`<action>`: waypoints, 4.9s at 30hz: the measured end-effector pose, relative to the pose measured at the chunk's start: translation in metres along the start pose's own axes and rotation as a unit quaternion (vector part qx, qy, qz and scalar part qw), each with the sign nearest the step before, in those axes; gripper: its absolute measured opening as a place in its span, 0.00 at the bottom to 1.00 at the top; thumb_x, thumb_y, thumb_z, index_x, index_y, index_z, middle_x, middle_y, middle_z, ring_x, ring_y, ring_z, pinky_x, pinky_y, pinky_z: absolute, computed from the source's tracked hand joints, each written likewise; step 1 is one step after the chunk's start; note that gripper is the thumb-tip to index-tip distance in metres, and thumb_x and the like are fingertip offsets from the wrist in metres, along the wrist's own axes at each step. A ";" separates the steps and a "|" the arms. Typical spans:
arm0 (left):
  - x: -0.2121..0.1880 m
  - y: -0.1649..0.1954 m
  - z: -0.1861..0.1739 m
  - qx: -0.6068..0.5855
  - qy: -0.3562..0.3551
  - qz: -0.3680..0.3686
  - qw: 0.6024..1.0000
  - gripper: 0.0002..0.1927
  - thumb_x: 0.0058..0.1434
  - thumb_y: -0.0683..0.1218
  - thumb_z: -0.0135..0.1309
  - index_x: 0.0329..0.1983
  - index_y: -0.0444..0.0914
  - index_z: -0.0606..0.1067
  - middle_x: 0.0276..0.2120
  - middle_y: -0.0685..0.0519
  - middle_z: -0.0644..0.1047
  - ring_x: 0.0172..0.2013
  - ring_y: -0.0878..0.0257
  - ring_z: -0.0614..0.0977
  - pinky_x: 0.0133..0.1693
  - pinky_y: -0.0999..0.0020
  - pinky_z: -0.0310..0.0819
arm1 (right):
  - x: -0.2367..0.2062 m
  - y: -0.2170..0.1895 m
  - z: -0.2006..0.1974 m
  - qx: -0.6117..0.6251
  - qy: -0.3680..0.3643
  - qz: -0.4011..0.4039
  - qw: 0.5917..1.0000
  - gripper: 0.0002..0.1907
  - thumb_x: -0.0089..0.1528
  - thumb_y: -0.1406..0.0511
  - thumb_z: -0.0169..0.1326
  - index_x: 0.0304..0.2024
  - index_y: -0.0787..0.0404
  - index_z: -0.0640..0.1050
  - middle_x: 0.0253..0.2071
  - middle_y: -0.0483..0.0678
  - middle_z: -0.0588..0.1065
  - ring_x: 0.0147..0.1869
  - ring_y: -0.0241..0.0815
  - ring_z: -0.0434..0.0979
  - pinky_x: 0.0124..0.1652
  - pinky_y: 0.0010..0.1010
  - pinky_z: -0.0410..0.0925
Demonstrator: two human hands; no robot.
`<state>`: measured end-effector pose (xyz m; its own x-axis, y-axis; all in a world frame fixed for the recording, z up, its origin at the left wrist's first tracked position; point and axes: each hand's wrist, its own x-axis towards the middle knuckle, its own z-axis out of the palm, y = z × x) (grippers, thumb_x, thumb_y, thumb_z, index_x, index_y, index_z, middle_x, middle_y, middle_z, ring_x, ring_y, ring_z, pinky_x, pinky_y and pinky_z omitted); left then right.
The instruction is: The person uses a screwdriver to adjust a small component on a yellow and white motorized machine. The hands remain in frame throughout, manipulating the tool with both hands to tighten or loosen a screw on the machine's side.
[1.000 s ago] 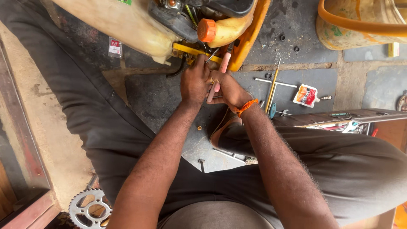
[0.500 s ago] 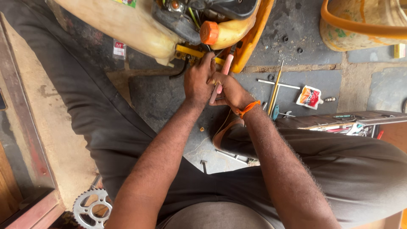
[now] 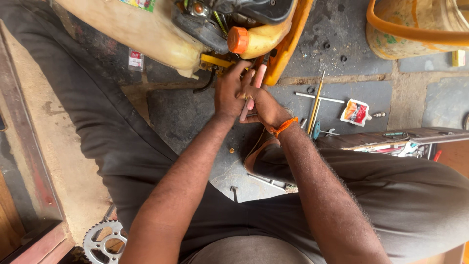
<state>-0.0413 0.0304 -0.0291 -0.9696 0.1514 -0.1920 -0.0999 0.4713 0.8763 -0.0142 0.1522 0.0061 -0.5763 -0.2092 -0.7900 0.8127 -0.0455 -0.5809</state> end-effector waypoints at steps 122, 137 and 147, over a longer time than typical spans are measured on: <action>0.007 -0.009 -0.011 -0.229 -0.016 -0.199 0.953 0.14 0.70 0.48 0.54 0.46 0.32 0.80 0.29 0.53 0.80 0.28 0.68 0.81 0.30 0.71 0.77 | 0.001 0.005 -0.003 0.018 -0.015 0.001 1.000 0.21 0.61 0.54 0.46 0.51 0.59 0.72 0.43 0.49 0.70 0.45 0.45 0.78 0.47 0.44 0.76; -0.013 -0.045 -0.003 -0.066 0.053 -0.019 0.996 0.13 0.69 0.43 0.52 0.55 0.39 0.80 0.30 0.54 0.80 0.29 0.67 0.80 0.31 0.69 0.75 | 0.015 0.018 -0.009 0.021 -0.021 -0.014 0.999 0.22 0.64 0.52 0.45 0.52 0.60 0.71 0.43 0.49 0.72 0.45 0.47 0.79 0.46 0.44 0.76; -0.026 -0.070 -0.002 -0.264 -0.047 -0.261 0.927 0.13 0.71 0.46 0.49 0.54 0.38 0.78 0.29 0.57 0.78 0.26 0.69 0.79 0.29 0.74 0.77 | 0.009 0.014 -0.004 0.041 -0.023 -0.007 0.999 0.24 0.63 0.50 0.45 0.51 0.62 0.70 0.40 0.49 0.71 0.45 0.48 0.80 0.48 0.47 0.74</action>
<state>-0.0090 -0.0078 -0.0845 -0.7371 0.1086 -0.6670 -0.6698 0.0139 0.7424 -0.0082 0.1539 -0.0096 -0.5855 -0.2516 -0.7706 0.8094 -0.1279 -0.5732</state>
